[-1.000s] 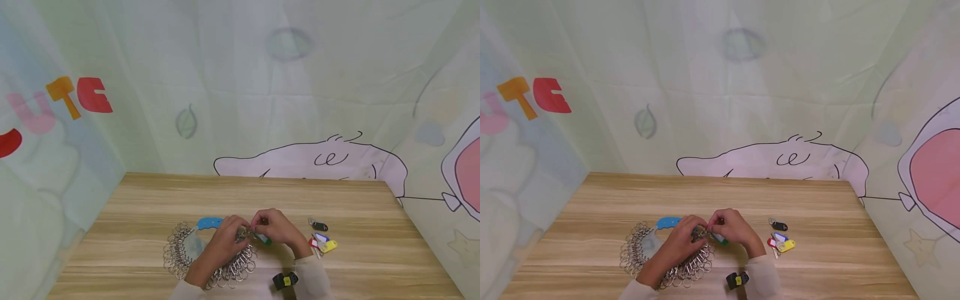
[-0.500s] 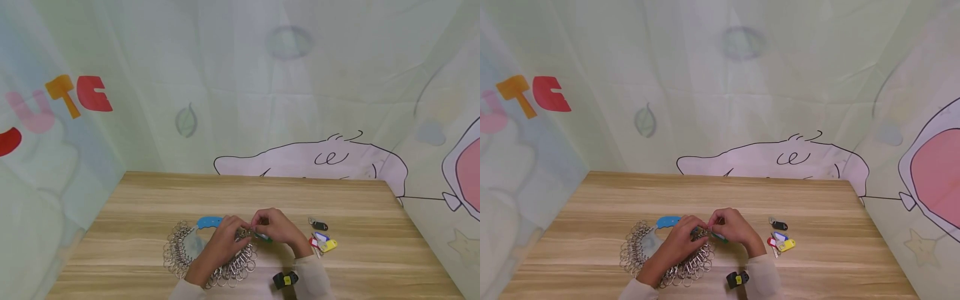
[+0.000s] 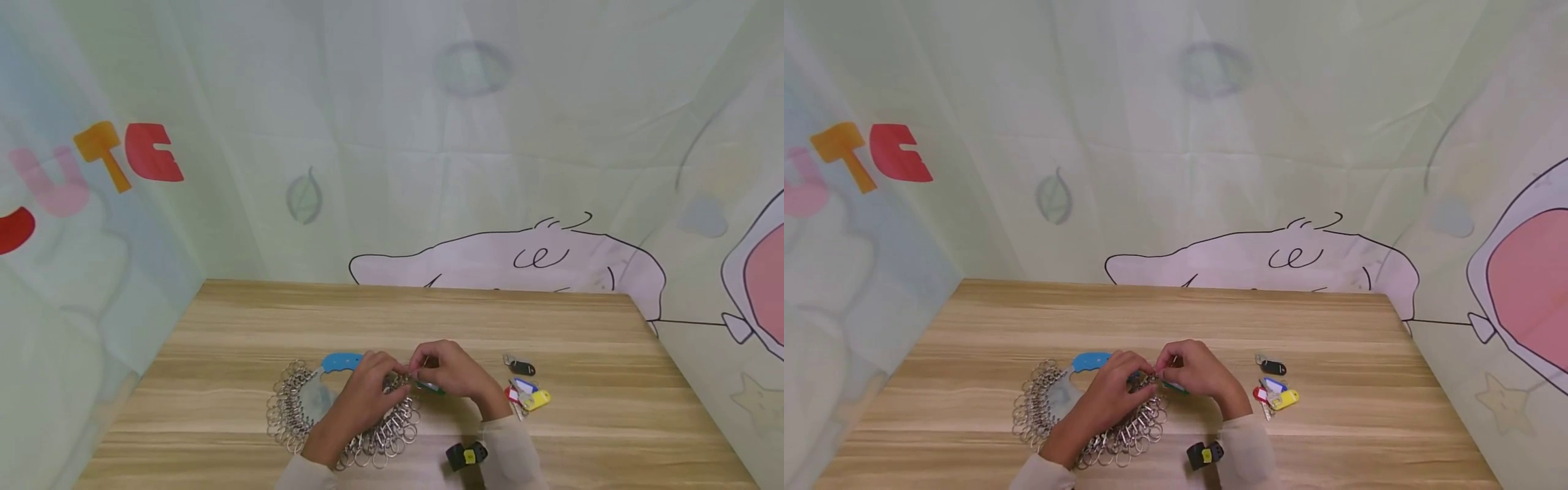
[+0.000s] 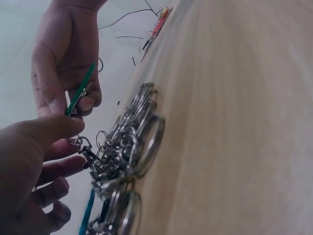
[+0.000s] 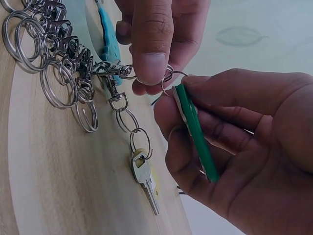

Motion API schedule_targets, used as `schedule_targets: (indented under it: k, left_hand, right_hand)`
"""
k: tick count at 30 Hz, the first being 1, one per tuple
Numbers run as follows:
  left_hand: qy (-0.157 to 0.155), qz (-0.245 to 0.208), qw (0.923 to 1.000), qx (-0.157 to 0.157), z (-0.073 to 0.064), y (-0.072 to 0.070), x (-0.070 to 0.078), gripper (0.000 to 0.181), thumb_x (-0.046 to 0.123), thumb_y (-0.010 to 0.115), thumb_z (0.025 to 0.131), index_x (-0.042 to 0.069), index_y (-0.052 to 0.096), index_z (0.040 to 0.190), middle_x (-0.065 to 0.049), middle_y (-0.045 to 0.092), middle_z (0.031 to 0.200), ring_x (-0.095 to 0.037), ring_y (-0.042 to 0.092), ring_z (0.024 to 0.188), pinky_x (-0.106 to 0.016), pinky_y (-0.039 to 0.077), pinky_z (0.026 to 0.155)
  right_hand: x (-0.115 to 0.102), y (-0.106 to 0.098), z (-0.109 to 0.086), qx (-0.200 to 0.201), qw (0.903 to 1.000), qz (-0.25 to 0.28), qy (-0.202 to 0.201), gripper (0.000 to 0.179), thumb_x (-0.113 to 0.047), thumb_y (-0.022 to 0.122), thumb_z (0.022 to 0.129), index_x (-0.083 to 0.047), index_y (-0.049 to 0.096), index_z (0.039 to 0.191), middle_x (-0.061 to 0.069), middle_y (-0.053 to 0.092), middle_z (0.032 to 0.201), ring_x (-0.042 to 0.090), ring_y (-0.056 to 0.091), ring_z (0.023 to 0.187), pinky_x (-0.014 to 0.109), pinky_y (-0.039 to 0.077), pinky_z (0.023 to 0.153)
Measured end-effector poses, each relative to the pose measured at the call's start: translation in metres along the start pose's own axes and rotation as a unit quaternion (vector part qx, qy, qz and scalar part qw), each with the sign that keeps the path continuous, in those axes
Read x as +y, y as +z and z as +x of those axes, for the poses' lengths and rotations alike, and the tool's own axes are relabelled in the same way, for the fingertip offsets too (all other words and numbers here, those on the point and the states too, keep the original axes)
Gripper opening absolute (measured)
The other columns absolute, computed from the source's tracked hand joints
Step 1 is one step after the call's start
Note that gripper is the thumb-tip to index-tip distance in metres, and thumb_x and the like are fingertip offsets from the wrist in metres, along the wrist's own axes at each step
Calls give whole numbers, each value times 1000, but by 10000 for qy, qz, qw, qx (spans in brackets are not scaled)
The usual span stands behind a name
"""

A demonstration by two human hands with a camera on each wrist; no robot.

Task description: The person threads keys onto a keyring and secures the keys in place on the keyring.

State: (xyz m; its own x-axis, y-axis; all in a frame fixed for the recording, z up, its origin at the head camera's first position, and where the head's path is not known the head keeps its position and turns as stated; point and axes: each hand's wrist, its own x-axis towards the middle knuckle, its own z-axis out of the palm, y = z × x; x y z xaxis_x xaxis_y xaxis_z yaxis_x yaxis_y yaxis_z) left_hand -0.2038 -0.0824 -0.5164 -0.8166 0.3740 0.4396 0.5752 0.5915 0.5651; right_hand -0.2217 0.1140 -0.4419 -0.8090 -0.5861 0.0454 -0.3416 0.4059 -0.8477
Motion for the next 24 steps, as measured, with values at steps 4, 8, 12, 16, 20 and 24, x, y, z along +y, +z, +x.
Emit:
schedule_targets:
  k: [4, 8, 12, 16, 20, 24]
  left_hand:
    - [29, 7, 10000, 2, 0, 1, -1, 22, 19, 83, 83, 14, 71, 101, 6, 65, 102, -12, 51, 96, -32, 49, 78]
    - [80, 23, 10000, -23, 0, 1, -1, 24, 16, 84, 82, 12, 71, 102, 4, 65, 102, -13, 52, 97, -32, 49, 80]
    - [98, 36, 9999, -60, 0, 1, -1, 26, 13, 85, 81, 10, 70, 102, 2, 64, 102, -15, 51, 96, -33, 49, 80]
    - [141, 72, 9999, -47, -1, 0, 0, 26, 12, 84, 81, 10, 70, 102, 2, 64, 101, -15, 52, 96, -32, 49, 80]
    - [170, 95, 9998, -46, -1, 0, 0, 25, 12, 84, 81, 10, 70, 102, 1, 64, 102, -15, 52, 97, -33, 50, 81]
    - [133, 68, 9998, -93, -1, -1, 0, 24, 13, 83, 82, 10, 70, 102, 2, 63, 102, -15, 52, 99, -34, 50, 82]
  right_hand:
    - [10, 2, 2, 25, 10000, -70, 38, 8, 10, 64, 90, 3, 67, 89, 11, 67, 88, 26, 61, 79, 30, 50, 71]
    - [28, 4, 6, 53, 9999, -106, 106, 8, 5, 66, 91, -3, 69, 90, 3, 67, 88, 19, 60, 80, 31, 50, 72]
    - [36, 3, 7, 0, 9998, -54, 183, 8, 2, 67, 91, -6, 69, 90, 0, 66, 87, 17, 60, 80, 32, 50, 73]
    - [36, 1, 7, -61, 9997, -84, 208, 9, 2, 66, 91, -7, 69, 89, 0, 66, 86, 19, 60, 80, 32, 51, 72]
    - [36, 1, 7, -83, 9996, -137, 214, 10, 3, 66, 90, -6, 69, 89, 0, 66, 85, 19, 60, 80, 32, 50, 70]
    - [36, 1, 6, -65, 9997, -113, 221, 11, 4, 66, 89, -6, 69, 89, -1, 66, 86, 18, 60, 80, 33, 51, 72]
